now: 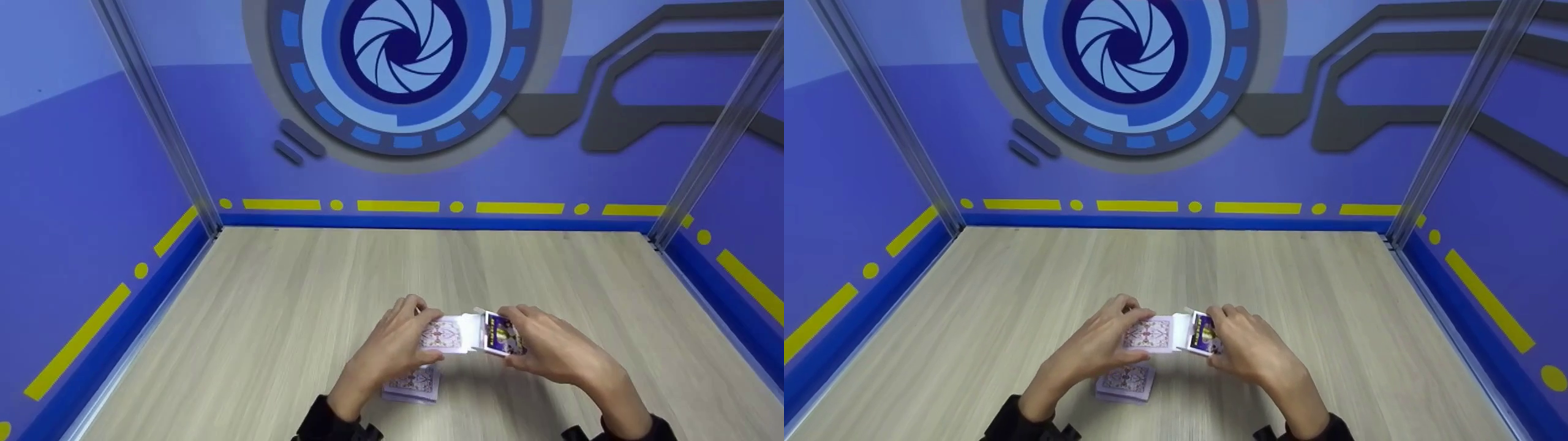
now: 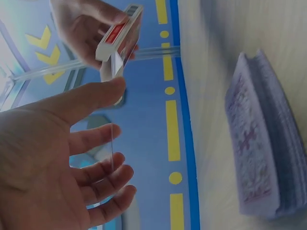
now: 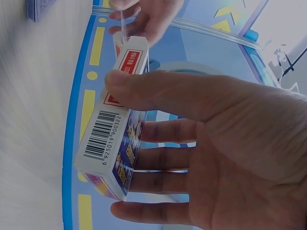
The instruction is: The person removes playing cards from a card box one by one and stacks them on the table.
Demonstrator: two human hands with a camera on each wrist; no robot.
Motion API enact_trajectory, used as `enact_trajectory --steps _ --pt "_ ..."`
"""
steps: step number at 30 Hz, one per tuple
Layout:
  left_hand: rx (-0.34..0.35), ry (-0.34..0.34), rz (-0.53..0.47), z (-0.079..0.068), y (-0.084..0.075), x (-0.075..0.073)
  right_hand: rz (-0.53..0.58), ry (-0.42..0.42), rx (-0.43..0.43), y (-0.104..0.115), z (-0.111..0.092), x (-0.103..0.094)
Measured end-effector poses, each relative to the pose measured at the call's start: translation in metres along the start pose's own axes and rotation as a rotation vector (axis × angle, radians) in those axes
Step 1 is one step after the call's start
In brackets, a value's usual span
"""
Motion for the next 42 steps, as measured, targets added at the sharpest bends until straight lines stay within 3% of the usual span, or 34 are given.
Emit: enact_trajectory --steps 5,10,19,35,42 --pt "-0.046 0.049 -0.030 -0.003 0.012 -0.013 0.030 0.000 0.043 -0.010 -0.003 -0.006" --pt "-0.119 0.155 -0.039 -0.008 0.017 -0.019 0.073 -0.009 0.082 -0.020 -0.007 -0.013" --pt "-0.197 0.304 0.070 -0.011 0.009 -0.005 0.119 0.008 0.148 -0.030 -0.010 -0.017" --pt "-0.226 0.411 0.205 -0.014 -0.001 0.016 0.113 0.007 0.151 -0.028 -0.007 -0.015" --pt "-0.227 0.399 0.242 -0.015 -0.003 0.025 0.115 0.012 0.151 -0.027 -0.007 -0.016"
Point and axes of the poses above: each hand's wrist, its own z-axis towards the middle knuckle, its own x-axis out of the palm, y = z × x, the point moved 1 cm from there along z, towards the middle knuckle, and after that the axes turned 3 degrees about -y, right-handed, at the moved point
